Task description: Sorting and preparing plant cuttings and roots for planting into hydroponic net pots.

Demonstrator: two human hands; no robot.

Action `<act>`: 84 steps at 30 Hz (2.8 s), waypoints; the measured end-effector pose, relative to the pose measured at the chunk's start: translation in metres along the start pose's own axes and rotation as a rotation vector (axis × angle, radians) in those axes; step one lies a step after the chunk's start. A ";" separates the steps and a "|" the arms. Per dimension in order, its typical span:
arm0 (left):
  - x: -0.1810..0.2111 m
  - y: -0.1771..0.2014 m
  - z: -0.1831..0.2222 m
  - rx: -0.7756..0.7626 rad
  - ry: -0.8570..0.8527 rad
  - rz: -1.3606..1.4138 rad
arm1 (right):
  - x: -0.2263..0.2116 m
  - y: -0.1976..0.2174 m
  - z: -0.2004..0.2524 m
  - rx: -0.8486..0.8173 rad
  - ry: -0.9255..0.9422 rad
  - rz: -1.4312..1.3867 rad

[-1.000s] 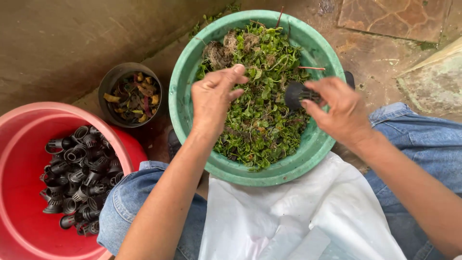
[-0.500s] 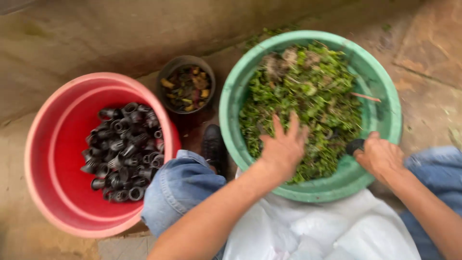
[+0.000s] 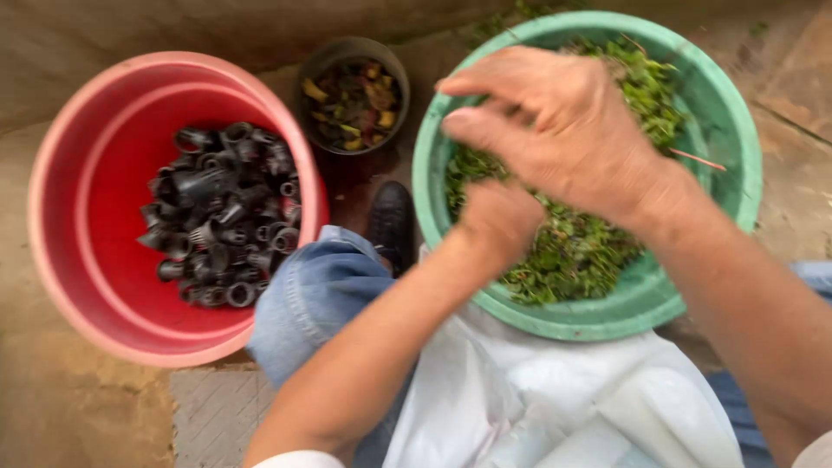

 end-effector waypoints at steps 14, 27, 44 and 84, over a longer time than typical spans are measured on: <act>-0.062 0.060 0.003 0.150 0.042 0.231 | 0.212 -0.142 0.201 -0.299 -0.452 0.622; -0.064 0.063 -0.004 0.220 0.033 0.171 | 0.247 -0.081 0.204 0.264 -0.837 0.016; 0.006 0.024 -0.039 -0.099 0.037 1.793 | 0.160 0.016 0.213 0.480 -0.776 -0.617; 0.000 0.042 -0.031 -0.039 0.202 2.235 | 0.114 0.060 0.191 0.465 -0.668 -0.344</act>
Point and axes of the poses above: each hand's wrist, its own z-axis away from the middle knuckle, its own y-axis out of the back of the hand, x = y × z, the point moved 8 cm from there along -z, towards the middle knuckle, and after that the axes turned 3 degrees about -z, right-handed, at the moved point
